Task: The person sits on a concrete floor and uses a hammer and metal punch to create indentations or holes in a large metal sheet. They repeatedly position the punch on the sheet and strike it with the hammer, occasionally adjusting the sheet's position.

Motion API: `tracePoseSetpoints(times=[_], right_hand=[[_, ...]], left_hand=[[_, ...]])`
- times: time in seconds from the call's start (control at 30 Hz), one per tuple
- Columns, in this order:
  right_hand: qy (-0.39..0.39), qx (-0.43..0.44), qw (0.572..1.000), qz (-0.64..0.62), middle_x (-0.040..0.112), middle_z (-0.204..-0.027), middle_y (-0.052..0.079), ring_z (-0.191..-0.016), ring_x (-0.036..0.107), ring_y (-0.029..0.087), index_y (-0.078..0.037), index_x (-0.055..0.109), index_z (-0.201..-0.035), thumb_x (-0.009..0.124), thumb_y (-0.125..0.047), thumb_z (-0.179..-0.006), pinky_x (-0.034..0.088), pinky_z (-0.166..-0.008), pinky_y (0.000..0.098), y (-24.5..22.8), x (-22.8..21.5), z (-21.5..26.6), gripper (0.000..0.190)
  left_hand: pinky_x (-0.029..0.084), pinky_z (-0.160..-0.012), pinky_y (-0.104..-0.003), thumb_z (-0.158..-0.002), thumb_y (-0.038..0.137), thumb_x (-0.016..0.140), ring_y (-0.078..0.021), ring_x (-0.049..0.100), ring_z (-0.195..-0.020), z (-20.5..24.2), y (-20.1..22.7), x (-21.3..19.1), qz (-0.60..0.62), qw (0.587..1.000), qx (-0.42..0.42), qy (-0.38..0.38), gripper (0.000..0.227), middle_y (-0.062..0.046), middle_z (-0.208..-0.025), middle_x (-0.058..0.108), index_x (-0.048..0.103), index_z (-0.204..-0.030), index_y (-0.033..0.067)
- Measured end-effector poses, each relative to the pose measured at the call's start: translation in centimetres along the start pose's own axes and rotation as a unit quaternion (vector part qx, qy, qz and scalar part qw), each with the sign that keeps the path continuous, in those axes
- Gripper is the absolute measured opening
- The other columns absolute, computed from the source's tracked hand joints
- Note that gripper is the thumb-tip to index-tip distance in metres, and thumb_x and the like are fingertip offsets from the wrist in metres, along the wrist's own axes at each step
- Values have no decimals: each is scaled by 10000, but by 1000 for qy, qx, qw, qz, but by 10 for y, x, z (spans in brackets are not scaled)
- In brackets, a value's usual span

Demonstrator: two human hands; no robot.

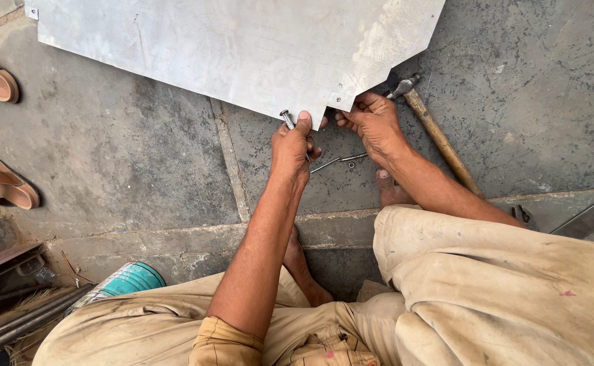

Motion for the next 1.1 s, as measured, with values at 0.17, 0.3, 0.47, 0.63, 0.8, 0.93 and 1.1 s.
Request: tracePoseSetpoints(times=[0.17,0.3,0.47,0.63,0.8,0.93,1.1], right_hand=[[-7,22,1000,3,737,-941,111,-839,724,155,15,705,-1046,672,22,-962,625,-771,295,-1,0,0,91],[-18,28,999,-7,736,-949,124,-843,725,162,21,707,-1045,665,26,-971,627,-770,293,1,-1,0,85],[-22,78,994,-78,745,-954,121,-835,723,166,24,709,-1028,643,44,-968,619,-743,279,2,-3,-3,92],[59,32,995,80,749,-917,135,-796,732,173,18,706,-1011,662,35,-937,626,-693,280,-18,-10,-6,88],[-51,-42,909,411,739,-982,69,-768,700,171,-54,736,-1109,769,-71,-875,581,-642,321,-30,10,33,237],[-91,-228,664,706,684,-923,95,-887,620,254,-60,785,-1026,839,-141,-734,535,-782,408,-39,15,76,307],[-95,-281,629,719,642,-924,90,-931,584,267,-33,761,-965,766,-59,-842,501,-830,405,-36,2,91,126]], left_hand=[[499,-493,-257,-1011,263,600,-50,452,-512,-1,-3,1,1,1000,5,0,189,-65,-881,762,592,-991,75],[506,-502,-261,-1011,262,624,-49,462,-519,-4,-5,-1,5,1000,18,-8,210,-72,-881,747,598,-1007,54],[515,-502,-264,-998,278,632,-50,460,-513,-5,-4,1,2,1000,19,-19,229,-69,-888,760,601,-1010,52],[520,-517,-260,-999,281,641,-50,469,-519,-4,-2,6,18,1000,14,-22,224,-88,-890,762,593,-1004,61],[512,-504,-254,-995,275,625,-40,463,-509,-2,3,8,36,998,25,-51,223,-102,-928,781,617,-995,52],[519,-507,-260,-1002,261,631,-48,464,-503,-2,5,10,37,998,22,-46,212,-132,-941,783,592,-1005,52],[520,-495,-262,-1003,259,619,-42,462,-499,2,10,13,40,997,29,-56,218,-143,-941,777,613,-1003,41]])
Point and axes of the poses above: each hand's wrist, its own z-axis away from the middle knuckle, its own x-axis out of the palm, y = z × x, the point moved 6 cm from there along -z, towards the middle knuckle
